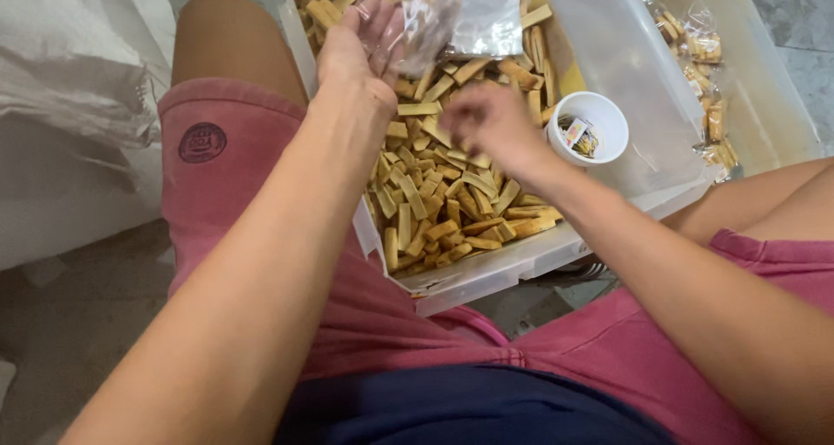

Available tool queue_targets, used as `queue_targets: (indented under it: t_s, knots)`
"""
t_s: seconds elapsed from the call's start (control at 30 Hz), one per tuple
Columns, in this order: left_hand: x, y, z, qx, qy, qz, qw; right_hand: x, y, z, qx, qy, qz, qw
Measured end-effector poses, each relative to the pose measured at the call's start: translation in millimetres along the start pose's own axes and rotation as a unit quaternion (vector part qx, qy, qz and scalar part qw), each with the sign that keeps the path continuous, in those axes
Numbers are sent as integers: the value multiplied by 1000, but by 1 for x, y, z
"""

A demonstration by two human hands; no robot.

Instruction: The person sits on the floor and packs rectangular snack pieces from a large plastic container into small clear plastic bags. They repeatedly fill each bag, tie it with a small rubber band from a nearby cup, and place the sealed bag aside.

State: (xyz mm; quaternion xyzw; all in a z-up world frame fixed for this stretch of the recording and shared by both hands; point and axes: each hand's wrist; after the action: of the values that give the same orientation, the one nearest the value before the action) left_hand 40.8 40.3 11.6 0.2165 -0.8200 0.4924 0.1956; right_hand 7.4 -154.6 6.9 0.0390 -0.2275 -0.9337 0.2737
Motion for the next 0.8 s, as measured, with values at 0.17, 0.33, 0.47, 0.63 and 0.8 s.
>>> queue_targets:
  t_s: [0.17, 0.33, 0.47, 0.63, 0.8]
  knots:
    - [-29, 10, 18, 60, 115, 28, 991, 0, -49, -60, 401, -8, 416, 816]
    - [-47, 24, 32, 152, 139, 89, 975, -4, -53, -62, 412, 8, 384, 827]
    - [-45, 21, 31, 185, 149, -23, 971, 6, -20, -29, 164, -93, 167, 968]
    - [-34, 8, 36, 249, 164, 9, 955, 29, 19, 17, 94, 39, -84, 991]
    - [-13, 8, 51, 220, 138, -73, 963, 42, 6, 49, 56, 169, -235, 955]
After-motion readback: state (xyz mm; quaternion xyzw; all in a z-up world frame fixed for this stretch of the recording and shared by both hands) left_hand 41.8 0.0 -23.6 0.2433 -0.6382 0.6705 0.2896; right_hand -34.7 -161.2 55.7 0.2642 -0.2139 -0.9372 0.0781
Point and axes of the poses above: each hand's wrist, its own x-axis away from the middle knuckle, its own y-axis out of the back of the hand, z = x × y, and after that the axes turned 8 degrees about y, right-handed
